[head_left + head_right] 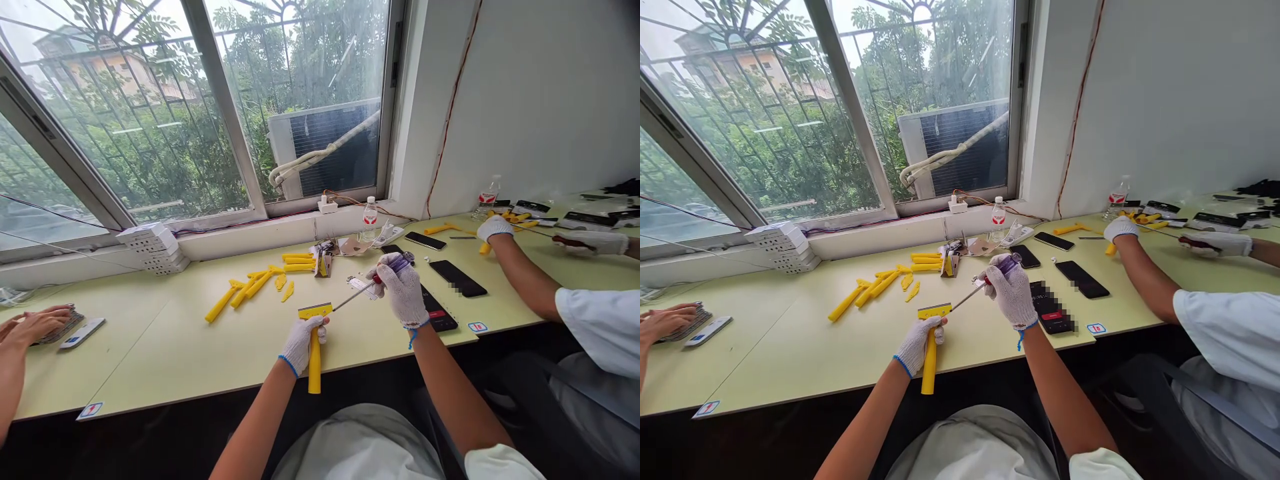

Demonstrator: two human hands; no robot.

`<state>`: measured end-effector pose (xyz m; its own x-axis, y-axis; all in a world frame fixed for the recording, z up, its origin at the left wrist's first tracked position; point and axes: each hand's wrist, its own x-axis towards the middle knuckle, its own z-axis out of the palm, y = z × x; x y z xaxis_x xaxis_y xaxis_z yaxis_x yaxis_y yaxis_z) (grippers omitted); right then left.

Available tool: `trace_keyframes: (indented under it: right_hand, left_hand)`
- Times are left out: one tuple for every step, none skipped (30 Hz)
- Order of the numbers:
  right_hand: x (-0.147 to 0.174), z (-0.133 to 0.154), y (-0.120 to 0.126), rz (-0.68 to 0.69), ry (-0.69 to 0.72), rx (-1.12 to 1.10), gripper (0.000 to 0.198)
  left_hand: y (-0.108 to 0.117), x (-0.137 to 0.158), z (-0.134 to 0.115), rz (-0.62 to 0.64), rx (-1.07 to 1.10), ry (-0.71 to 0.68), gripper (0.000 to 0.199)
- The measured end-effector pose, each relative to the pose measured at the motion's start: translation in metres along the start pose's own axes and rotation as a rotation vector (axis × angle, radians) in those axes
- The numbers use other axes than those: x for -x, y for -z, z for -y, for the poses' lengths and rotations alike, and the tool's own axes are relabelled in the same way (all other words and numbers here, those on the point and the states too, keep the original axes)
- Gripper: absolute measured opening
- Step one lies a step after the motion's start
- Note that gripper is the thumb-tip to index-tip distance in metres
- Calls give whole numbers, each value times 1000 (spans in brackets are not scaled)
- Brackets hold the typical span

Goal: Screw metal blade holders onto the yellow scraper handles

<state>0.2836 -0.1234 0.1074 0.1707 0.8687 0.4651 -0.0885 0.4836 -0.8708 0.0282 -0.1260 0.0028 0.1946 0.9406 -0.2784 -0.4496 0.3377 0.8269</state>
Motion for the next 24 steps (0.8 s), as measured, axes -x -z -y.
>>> trace_keyframes:
  right_hand:
    - [1, -1, 0, 14, -5, -2, 30]
    - [2, -3, -1, 48, -19, 5, 33]
    - [3, -5, -1, 91, -32, 20, 36]
    - [4, -6, -2, 132, -39, 35, 38]
    - [5, -7, -4, 161, -40, 42, 40]
    - [6, -8, -5, 182, -37, 42, 41]
    - [8, -8, -7, 195, -36, 38, 41]
    - [9, -8, -9, 205, -38, 33, 42]
    - [10, -7, -11, 211, -47, 31, 43]
    - [11, -7, -12, 213, -58, 34, 44]
    - [12, -7, -13, 215, -70, 40, 45]
    - [12, -7, -14, 216, -79, 47, 46]
    - [13, -7, -15, 218, -87, 53, 47]
    - [13, -7, -15, 221, -93, 62, 47]
    - [12, -7, -15, 226, -95, 75, 46]
    - [12, -7, -16, 234, -97, 90, 46]
    - [12, -8, -16, 245, -99, 104, 46]
    - [11, -8, -16, 255, -101, 115, 45]
    - [11, -8, -16, 265, -102, 124, 45]
    - [11, -8, -16, 273, -102, 129, 45]
    - [11, -9, -16, 278, -98, 137, 44]
    - [12, -9, -16, 279, -91, 147, 43]
    - [12, -9, -16, 278, -83, 163, 42]
    - [12, -9, -16, 275, -76, 176, 42]
  left_hand:
    - [0, 0, 0, -4, 19, -3, 21]
    - [0, 0, 1, -8, 29, -8, 22]
    - [0, -1, 1, -11, 33, -15, 22]
    - [0, -1, 1, -14, 32, -19, 22]
    - [0, -2, 1, -19, 27, -21, 22]
    - [1, -2, 1, -24, 18, -18, 21]
    - [1, -2, 1, -26, 8, -10, 21]
    - [1, -2, 1, -26, -3, -1, 21]
    - [1, -2, 1, -23, -12, 7, 21]
    - [1, -2, 0, -18, -19, 12, 22]
    - [1, -2, 0, -12, -21, 14, 22]
    - [1, -1, 0, -8, -21, 12, 22]
    - [1, -1, 0, -6, -16, 8, 21]
    - [1, -1, 0, -6, -10, 4, 21]
    - [1, -1, 0, -5, -5, 3, 21]
    - [2, -1, 0, -5, 0, 4, 22]
    - [2, -2, 1, -5, 5, 4, 23]
    - [2, -2, 1, -5, 10, 2, 24]
    - [3, -3, 2, -7, 14, 0, 24]
    - [3, -3, 2, -9, 14, -2, 24]
    - [4, -4, 3, -14, 11, -2, 24]
    - [4, -4, 3, -19, 5, 0, 23]
    - [4, -5, 3, -24, -4, 4, 23]
    - [4, -5, 3, -26, -17, 8, 23]
